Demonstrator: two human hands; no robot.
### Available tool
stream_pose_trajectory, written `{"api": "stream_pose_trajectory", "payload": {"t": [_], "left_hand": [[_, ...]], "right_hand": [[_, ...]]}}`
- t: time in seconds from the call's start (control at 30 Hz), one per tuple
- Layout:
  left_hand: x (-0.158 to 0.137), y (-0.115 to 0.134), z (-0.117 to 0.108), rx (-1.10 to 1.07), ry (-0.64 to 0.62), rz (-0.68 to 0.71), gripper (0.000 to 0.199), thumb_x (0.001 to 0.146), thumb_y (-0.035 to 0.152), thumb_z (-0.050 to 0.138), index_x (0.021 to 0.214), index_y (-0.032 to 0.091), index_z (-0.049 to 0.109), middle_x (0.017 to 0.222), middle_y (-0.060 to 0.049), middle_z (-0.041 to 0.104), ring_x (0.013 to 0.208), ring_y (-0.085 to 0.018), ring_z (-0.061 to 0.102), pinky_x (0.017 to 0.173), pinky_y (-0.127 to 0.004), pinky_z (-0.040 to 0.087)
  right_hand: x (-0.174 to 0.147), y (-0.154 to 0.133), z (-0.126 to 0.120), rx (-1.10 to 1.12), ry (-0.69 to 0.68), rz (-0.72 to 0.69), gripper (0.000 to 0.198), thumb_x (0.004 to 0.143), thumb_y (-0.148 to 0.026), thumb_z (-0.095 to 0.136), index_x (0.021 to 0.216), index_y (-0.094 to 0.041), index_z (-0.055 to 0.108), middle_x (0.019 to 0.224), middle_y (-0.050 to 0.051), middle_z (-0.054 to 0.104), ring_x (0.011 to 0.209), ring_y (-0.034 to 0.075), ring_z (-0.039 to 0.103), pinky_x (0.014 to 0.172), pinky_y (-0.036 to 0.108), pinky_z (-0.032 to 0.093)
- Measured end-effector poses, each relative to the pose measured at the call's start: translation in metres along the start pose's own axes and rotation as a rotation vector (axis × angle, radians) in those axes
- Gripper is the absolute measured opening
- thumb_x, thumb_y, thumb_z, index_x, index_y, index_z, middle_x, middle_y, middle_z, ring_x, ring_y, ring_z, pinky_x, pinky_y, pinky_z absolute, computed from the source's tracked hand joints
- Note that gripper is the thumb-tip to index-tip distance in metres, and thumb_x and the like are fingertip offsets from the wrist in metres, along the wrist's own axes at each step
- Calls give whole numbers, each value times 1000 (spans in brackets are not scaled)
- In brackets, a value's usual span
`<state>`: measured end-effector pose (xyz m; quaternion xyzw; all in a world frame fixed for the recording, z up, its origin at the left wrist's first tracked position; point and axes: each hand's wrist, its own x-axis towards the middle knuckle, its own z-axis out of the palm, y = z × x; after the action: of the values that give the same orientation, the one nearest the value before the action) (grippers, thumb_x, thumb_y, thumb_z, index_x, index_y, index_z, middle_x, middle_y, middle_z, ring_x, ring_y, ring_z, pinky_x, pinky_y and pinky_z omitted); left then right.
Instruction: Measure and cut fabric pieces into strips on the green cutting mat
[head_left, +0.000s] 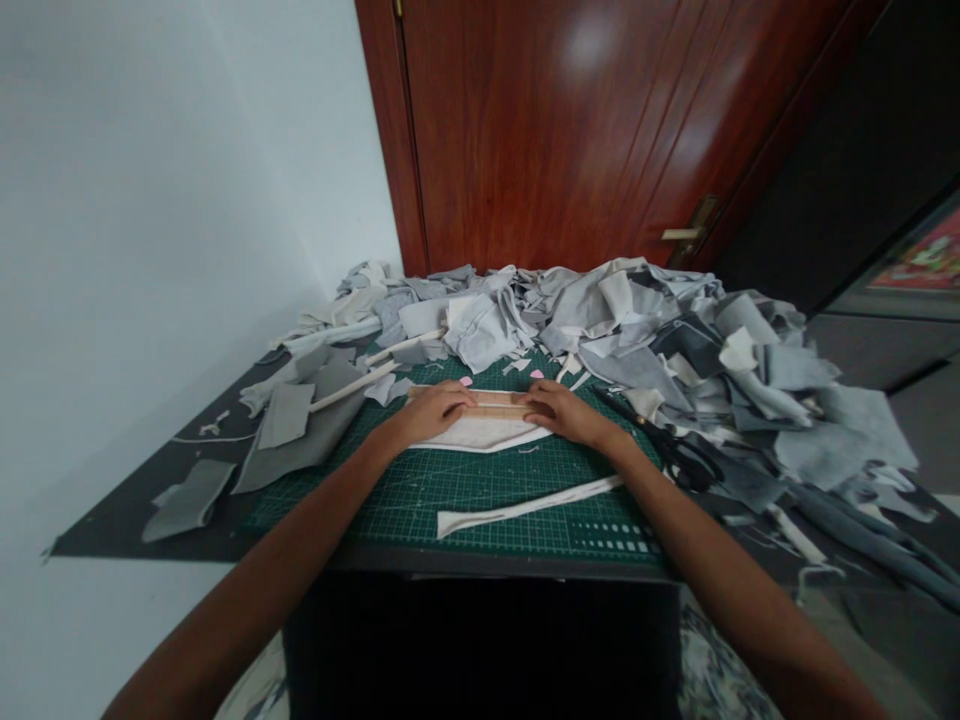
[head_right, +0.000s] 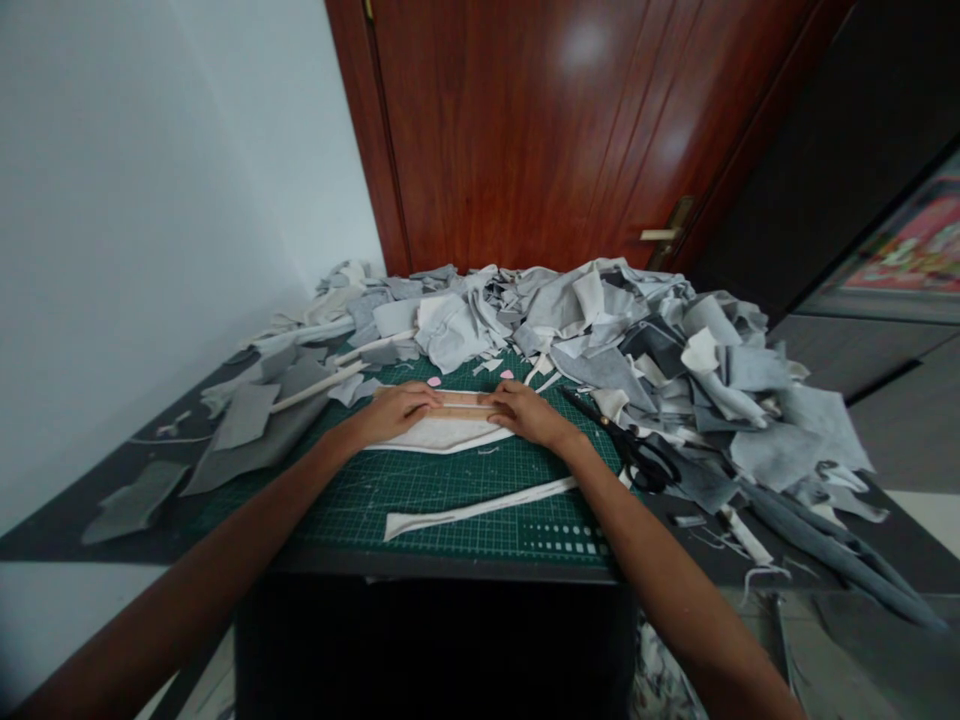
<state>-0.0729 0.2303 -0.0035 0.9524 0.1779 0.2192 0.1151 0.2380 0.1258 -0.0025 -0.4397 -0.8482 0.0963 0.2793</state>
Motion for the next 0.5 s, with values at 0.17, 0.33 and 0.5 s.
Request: {"api": "stream_pose_trajectory", "payload": {"t": [0.17,0.33,0.5], "left_hand": [[-2,-3,2,-41,4,37,18,100,27,61,110,19,74,122,-10,72,121,-23,66,109,-39,51],[-2,-3,5,-43,53,1,16,99,28,61,107,19,72,120,-10,73,122,-24,65,111,-42,50],[-3,1,6,-41,69,-41,14,97,30,61,100,20,70,120,-9,74,122,-24,65,111,-42,50]], "right_hand": [[-19,10,-29,113,-82,85,23,98,-38,67,108,-20,78,102,8,68,90,20,65,83,32,52],[-25,0,-42,137,-200,129,25,94,-45,72,97,-22,82,98,7,67,86,18,64,80,29,49],[-28,-7,-44,176,-264,191,32,88,-52,76,96,-21,82,93,5,72,76,16,59,70,27,46]]}}
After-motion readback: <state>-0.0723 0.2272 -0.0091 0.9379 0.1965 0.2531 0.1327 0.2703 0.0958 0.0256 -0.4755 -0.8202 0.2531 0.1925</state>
